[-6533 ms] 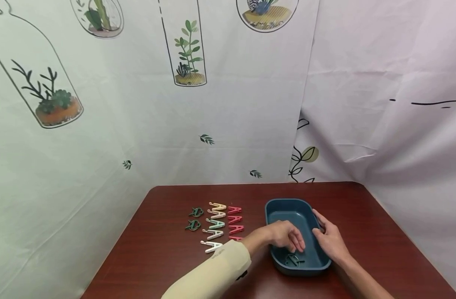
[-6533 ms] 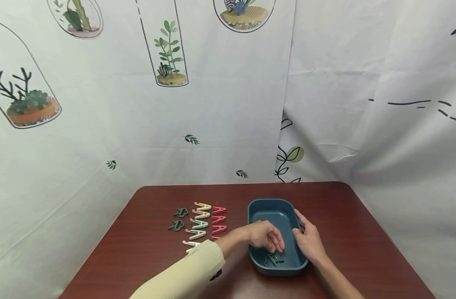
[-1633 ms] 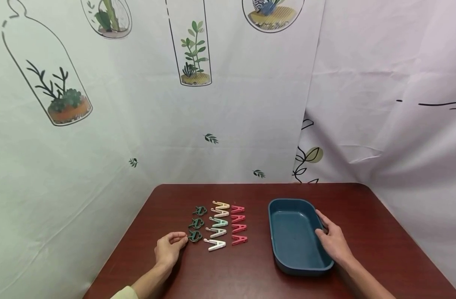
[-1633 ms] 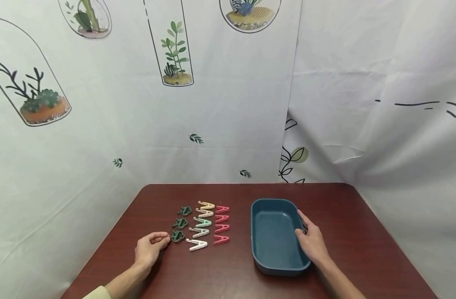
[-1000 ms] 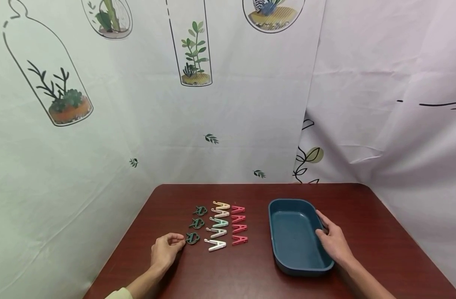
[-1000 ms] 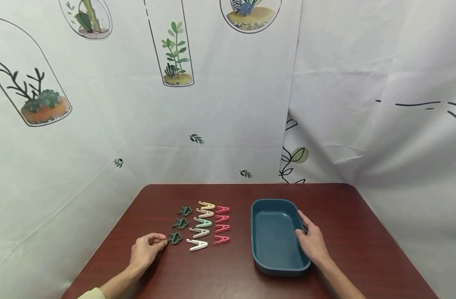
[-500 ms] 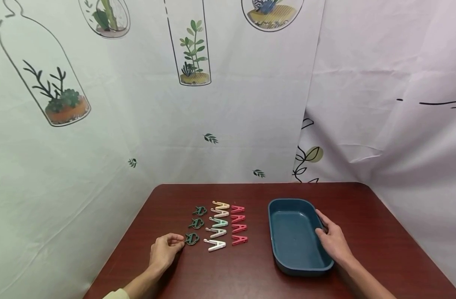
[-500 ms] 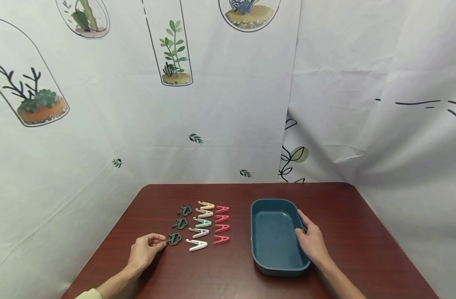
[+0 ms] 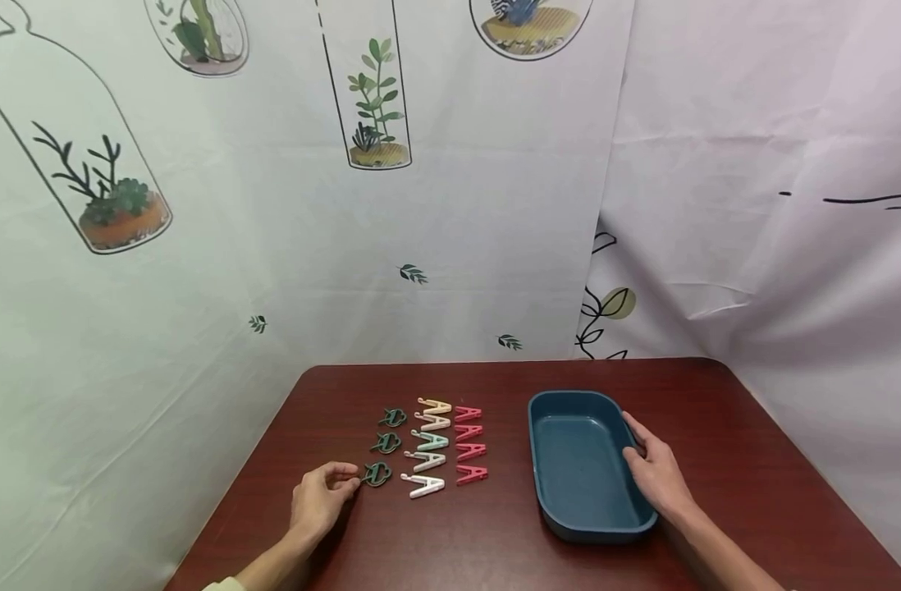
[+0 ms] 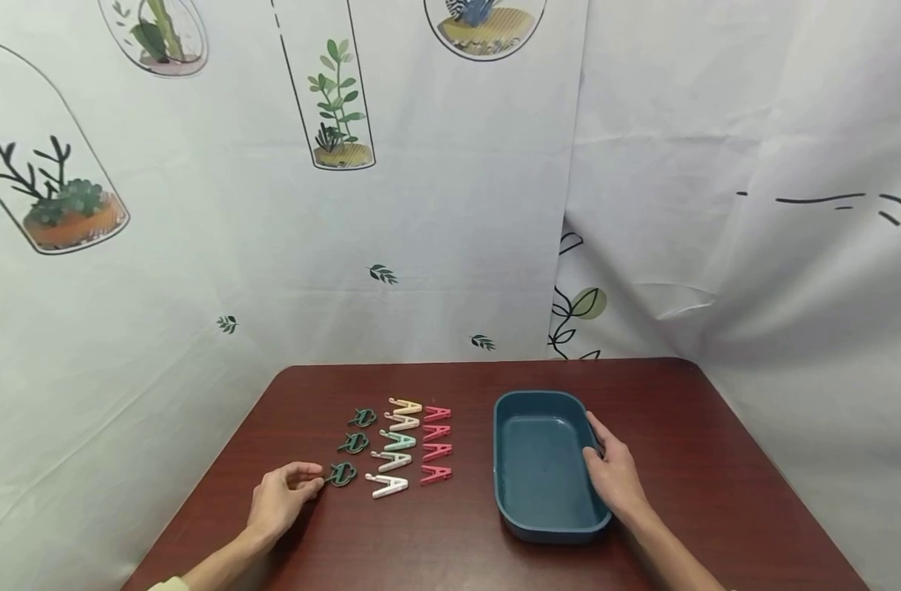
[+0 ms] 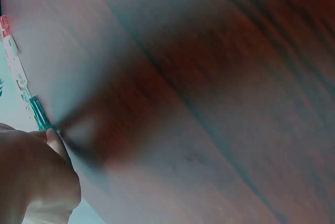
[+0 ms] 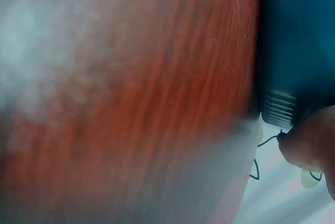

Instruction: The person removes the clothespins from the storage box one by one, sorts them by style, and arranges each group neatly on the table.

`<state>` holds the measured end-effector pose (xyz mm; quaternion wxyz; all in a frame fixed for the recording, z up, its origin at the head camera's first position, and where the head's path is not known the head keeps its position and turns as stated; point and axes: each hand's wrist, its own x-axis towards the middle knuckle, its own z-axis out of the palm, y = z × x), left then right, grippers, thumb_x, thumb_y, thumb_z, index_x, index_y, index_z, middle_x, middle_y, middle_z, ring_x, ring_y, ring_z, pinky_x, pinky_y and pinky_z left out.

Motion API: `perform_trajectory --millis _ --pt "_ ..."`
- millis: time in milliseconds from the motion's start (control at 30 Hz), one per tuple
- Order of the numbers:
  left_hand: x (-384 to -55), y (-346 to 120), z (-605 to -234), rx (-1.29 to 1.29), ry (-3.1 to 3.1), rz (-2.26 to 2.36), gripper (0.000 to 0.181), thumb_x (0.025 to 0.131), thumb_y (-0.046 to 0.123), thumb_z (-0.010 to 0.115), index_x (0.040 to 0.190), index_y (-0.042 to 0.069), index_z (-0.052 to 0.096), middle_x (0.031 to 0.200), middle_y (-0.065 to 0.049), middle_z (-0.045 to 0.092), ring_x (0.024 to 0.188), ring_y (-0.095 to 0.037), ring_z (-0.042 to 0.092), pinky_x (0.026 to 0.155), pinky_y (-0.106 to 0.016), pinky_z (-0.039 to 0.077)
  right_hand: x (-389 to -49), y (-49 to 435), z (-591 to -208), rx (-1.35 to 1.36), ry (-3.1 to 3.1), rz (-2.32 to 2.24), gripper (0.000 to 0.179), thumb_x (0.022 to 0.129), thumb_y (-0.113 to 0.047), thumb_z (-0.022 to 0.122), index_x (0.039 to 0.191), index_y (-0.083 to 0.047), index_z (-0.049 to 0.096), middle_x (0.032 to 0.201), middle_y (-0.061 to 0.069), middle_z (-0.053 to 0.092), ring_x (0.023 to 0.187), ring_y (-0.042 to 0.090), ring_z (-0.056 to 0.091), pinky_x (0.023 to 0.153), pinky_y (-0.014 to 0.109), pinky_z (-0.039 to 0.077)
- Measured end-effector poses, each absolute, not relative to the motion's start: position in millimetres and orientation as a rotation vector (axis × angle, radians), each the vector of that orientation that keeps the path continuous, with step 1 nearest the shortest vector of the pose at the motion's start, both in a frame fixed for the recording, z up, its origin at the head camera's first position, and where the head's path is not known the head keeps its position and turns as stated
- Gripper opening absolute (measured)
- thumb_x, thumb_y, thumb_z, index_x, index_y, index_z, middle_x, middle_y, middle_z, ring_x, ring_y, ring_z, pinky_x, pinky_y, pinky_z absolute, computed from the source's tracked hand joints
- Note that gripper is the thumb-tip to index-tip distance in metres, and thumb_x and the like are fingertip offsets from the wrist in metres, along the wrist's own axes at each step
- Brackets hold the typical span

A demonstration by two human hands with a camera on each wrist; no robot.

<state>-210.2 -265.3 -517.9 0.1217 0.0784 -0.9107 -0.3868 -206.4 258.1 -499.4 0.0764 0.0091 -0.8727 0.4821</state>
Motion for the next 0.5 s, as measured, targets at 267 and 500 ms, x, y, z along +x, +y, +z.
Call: perform_trajectory --millis 267,500 --pt "-215 -265 -482 0.040 -2.574 -0.976 0.017 0.103 0.015 0.072 0.119 0.011 0.075 0.105 -0.003 0.078 0.096 -0.021 0.072 0.080 -0.042 0.055 -210 260 -499 0.081 -2.544 1.517 0.061 0.108 0.000 0.047 0.165 0.004 0.026 0.168 0.030 0.029 0.151 0.045 0.036 0.089 0.000 0.034" --pt "-236 -258 -429 -0.289 -2.720 -0.754 0.053 0.106 0.024 0.068 0.152 0.003 0.054 0.153 -0.026 0.054 0.141 -0.049 0.050 0.109 -0.068 0.041 -217 273 -475 0.161 -2.618 1.317 0.065 0.115 -0.030 0.047 0.170 -0.008 0.019 0.170 0.030 0.025 0.152 0.053 0.029 0.116 0.068 0.032"
